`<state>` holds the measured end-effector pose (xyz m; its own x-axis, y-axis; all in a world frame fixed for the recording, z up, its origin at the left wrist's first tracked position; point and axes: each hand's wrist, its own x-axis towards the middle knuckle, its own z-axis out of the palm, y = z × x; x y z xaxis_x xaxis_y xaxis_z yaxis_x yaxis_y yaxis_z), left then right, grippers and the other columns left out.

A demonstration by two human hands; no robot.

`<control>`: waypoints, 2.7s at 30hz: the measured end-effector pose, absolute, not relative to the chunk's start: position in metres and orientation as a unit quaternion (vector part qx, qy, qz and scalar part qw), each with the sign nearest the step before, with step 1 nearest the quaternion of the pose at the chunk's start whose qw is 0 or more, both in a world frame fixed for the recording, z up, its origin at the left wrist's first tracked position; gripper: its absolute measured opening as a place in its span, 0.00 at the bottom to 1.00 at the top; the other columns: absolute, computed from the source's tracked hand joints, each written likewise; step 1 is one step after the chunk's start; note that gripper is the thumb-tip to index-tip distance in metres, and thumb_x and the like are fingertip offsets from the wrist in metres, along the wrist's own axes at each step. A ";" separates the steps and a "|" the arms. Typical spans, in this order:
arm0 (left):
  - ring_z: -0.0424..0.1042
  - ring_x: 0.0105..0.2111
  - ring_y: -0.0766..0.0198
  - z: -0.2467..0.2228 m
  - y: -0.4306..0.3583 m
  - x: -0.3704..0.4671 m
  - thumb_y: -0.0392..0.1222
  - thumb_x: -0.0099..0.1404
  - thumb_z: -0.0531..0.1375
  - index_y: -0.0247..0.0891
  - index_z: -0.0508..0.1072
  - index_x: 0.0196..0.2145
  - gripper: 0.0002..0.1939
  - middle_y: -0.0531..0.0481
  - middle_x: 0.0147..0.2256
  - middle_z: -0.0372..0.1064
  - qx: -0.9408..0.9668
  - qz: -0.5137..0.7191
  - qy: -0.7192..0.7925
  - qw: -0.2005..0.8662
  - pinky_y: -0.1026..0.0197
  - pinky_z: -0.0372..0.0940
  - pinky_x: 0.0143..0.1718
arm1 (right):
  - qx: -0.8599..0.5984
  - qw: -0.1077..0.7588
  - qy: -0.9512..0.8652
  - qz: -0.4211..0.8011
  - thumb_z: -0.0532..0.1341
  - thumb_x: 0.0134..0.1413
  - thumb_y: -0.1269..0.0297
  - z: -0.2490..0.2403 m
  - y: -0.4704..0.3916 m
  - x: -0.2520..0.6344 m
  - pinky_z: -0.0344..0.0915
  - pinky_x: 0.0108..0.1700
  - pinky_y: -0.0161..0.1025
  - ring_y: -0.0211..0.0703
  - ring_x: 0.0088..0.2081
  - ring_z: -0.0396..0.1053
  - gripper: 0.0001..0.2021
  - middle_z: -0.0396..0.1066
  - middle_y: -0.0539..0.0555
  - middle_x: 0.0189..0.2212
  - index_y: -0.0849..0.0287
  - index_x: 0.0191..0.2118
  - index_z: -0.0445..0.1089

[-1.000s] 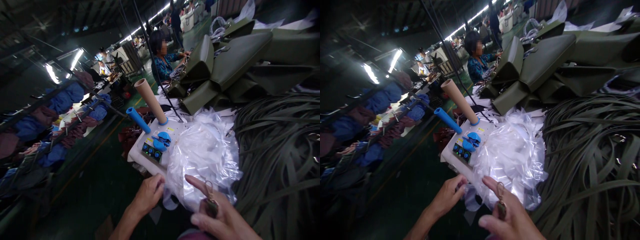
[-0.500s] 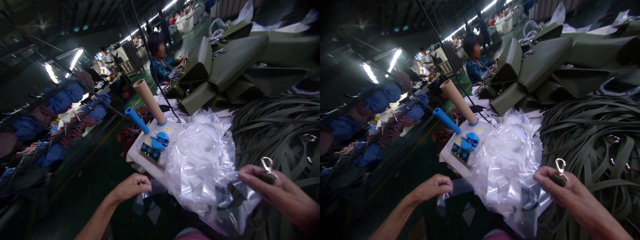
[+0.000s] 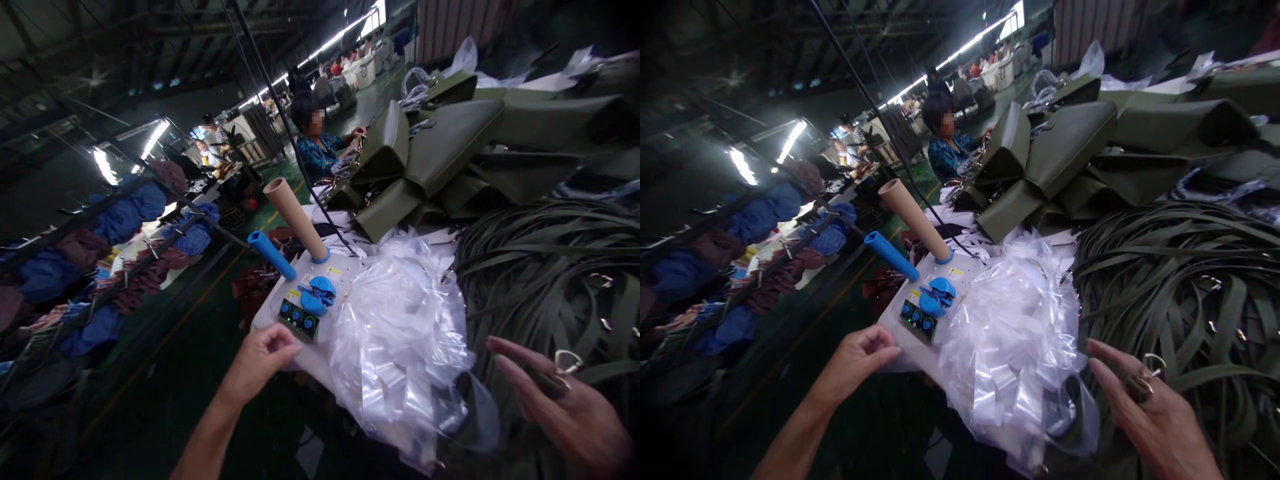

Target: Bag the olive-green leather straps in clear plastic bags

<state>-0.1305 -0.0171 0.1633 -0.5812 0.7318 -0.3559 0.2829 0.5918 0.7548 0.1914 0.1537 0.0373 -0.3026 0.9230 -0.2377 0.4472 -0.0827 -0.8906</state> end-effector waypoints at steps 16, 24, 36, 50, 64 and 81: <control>0.65 0.31 0.68 0.096 0.033 -0.012 0.47 0.57 0.61 0.35 0.75 0.31 0.12 0.52 0.27 0.69 0.170 0.606 0.640 0.441 0.67 0.59 0.36 | -0.309 0.137 -0.547 0.765 0.54 0.53 0.46 0.075 0.096 0.112 0.61 0.32 0.35 0.37 0.22 0.63 0.21 0.67 0.50 0.17 0.63 0.28 0.67; 0.57 0.23 0.70 0.109 0.027 -0.011 0.49 0.57 0.61 0.35 0.63 0.18 0.18 0.55 0.20 0.57 0.420 0.436 0.754 0.255 0.65 0.53 0.27 | -0.305 0.077 -0.637 0.704 0.49 0.56 0.45 0.084 0.134 0.152 0.53 0.26 0.31 0.33 0.24 0.54 0.22 0.55 0.47 0.21 0.60 0.28 0.61; 0.66 0.29 0.65 0.101 0.034 0.001 0.47 0.52 0.66 0.36 0.68 0.26 0.13 0.52 0.25 0.68 0.494 0.379 0.711 0.326 0.64 0.58 0.32 | -0.274 0.107 -0.682 0.670 0.57 0.53 0.53 0.095 0.143 0.144 0.53 0.27 0.31 0.35 0.25 0.58 0.17 0.63 0.50 0.21 0.65 0.26 0.68; 0.52 0.19 0.73 0.077 0.025 0.019 0.60 0.55 0.58 0.35 0.66 0.27 0.22 0.57 0.19 0.55 0.273 0.502 0.659 0.489 0.69 0.49 0.21 | -0.312 0.155 -0.598 0.722 0.59 0.48 0.47 0.079 0.129 0.147 0.46 0.25 0.31 0.32 0.23 0.47 0.21 0.49 0.45 0.19 0.61 0.23 0.58; 0.68 0.25 0.67 0.090 0.015 0.012 0.45 0.64 0.54 0.37 0.72 0.27 0.12 0.50 0.24 0.70 0.506 0.430 0.692 0.284 0.67 0.59 0.28 | -0.239 0.050 -0.773 0.586 0.44 0.61 0.50 0.140 0.173 0.182 0.53 0.29 0.34 0.37 0.26 0.57 0.21 0.61 0.50 0.23 0.59 0.25 0.60; 0.70 0.25 0.69 0.100 0.025 0.023 0.41 0.65 0.54 0.34 0.70 0.31 0.10 0.51 0.25 0.72 0.701 0.412 0.563 0.149 0.68 0.61 0.29 | -0.181 0.246 -0.712 0.632 0.48 0.62 0.56 0.122 0.154 0.157 0.51 0.24 0.28 0.30 0.22 0.51 0.17 0.53 0.46 0.20 0.61 0.26 0.57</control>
<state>0.0233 0.0253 0.0996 0.0270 0.9119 0.4096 0.6669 -0.3216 0.6722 0.1573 0.1537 0.1223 -0.8129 0.5696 0.1214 -0.0535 0.1345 -0.9895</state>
